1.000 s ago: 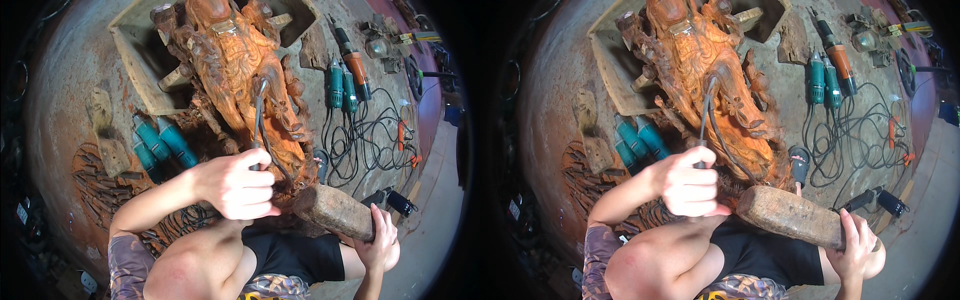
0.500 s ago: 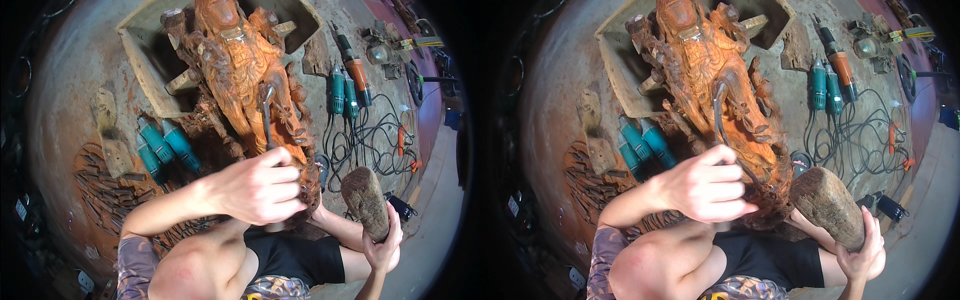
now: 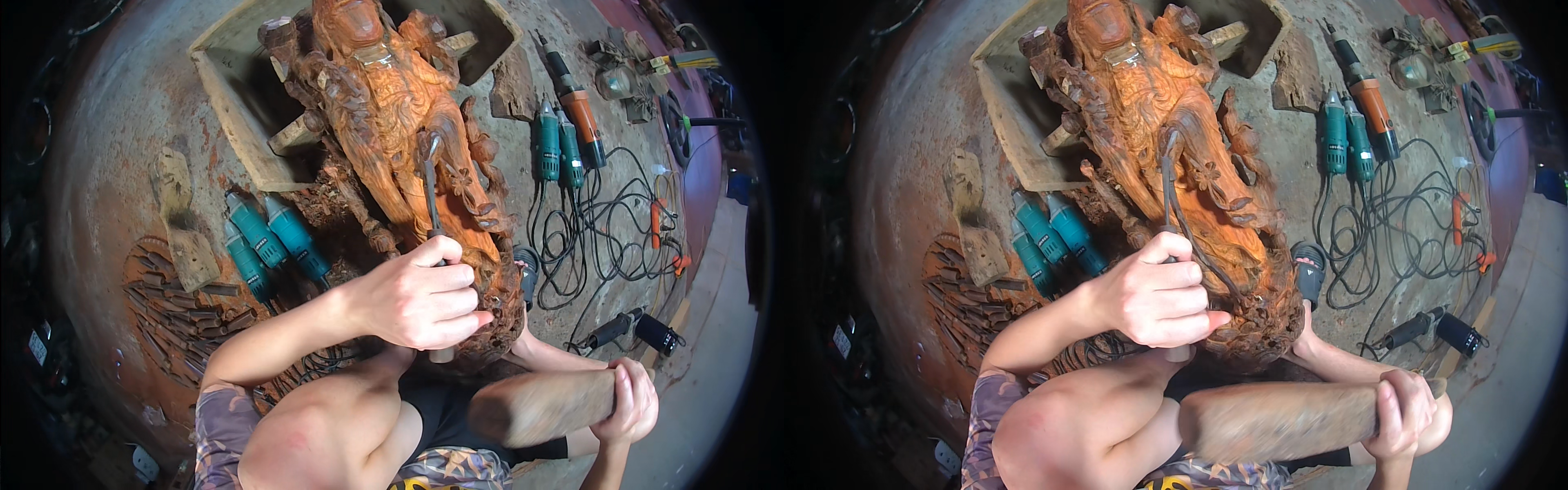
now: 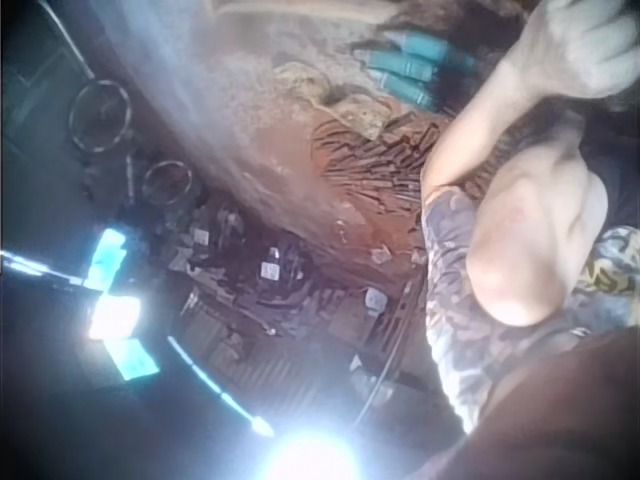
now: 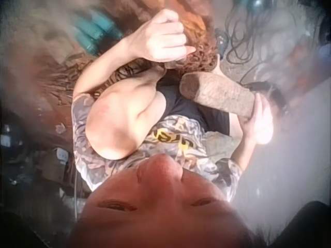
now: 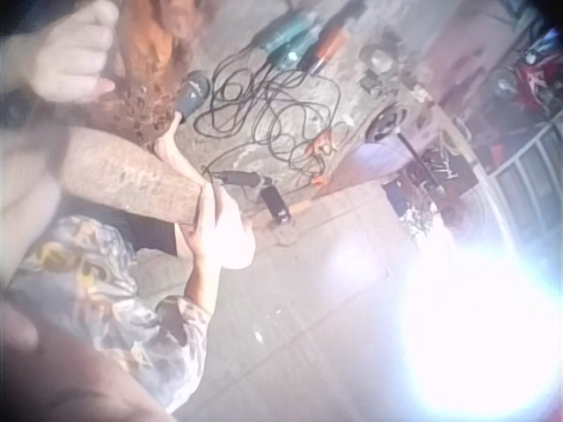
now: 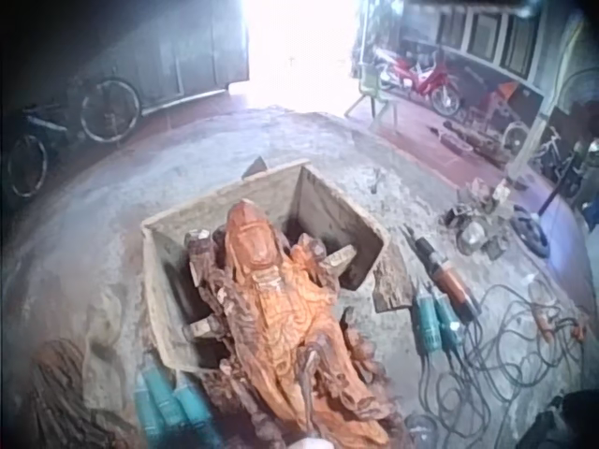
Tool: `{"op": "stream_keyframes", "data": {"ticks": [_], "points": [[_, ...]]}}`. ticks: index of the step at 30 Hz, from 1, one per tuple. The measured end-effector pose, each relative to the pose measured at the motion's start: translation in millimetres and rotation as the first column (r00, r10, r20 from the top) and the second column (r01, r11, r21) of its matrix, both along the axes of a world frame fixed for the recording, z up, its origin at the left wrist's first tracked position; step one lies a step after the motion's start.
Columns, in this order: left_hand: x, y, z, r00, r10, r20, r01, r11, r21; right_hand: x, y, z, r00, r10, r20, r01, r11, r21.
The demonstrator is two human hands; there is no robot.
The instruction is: The person carves a large wooden sculpture using a rotary tool and then switches to a chisel and mallet to refine details. They adjust the sculpture's position and select different tools from the floor during the process.
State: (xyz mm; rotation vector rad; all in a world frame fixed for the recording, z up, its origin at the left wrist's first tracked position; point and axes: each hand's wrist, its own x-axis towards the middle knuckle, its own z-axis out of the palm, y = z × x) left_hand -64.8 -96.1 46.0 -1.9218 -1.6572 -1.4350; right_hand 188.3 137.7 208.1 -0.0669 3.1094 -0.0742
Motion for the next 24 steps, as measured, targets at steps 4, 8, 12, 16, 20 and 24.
{"op": "stream_keyframes", "data": {"ticks": [4,8,12,16,20,24], "points": [[-19,-14,6,0.994,-0.095,0.053,0.089,0.990,0.106,-15,-9,-14,0.967,0.214,-0.137,-0.228,0.969,-0.094],[-20,-17,6,0.989,-0.138,0.044,0.138,0.990,-0.001,-25,-28,-28,0.963,0.252,-0.091,-0.251,0.968,0.024],[-19,-17,9,0.984,-0.122,0.132,0.118,0.992,0.037,-29,-36,-30,0.975,0.208,-0.083,-0.208,0.978,0.019],[-20,-12,14,0.984,-0.112,0.140,0.100,0.991,0.088,-31,-37,-23,0.982,0.177,-0.062,-0.174,0.983,0.051],[-22,-13,17,0.977,-0.131,0.166,0.125,0.991,0.045,-31,-40,-20,0.961,0.239,-0.140,-0.240,0.971,0.008],[-24,-13,15,0.982,-0.130,0.135,0.122,0.991,0.063,-33,-42,-17,0.984,0.174,-0.043,-0.174,0.985,0.013]]}}
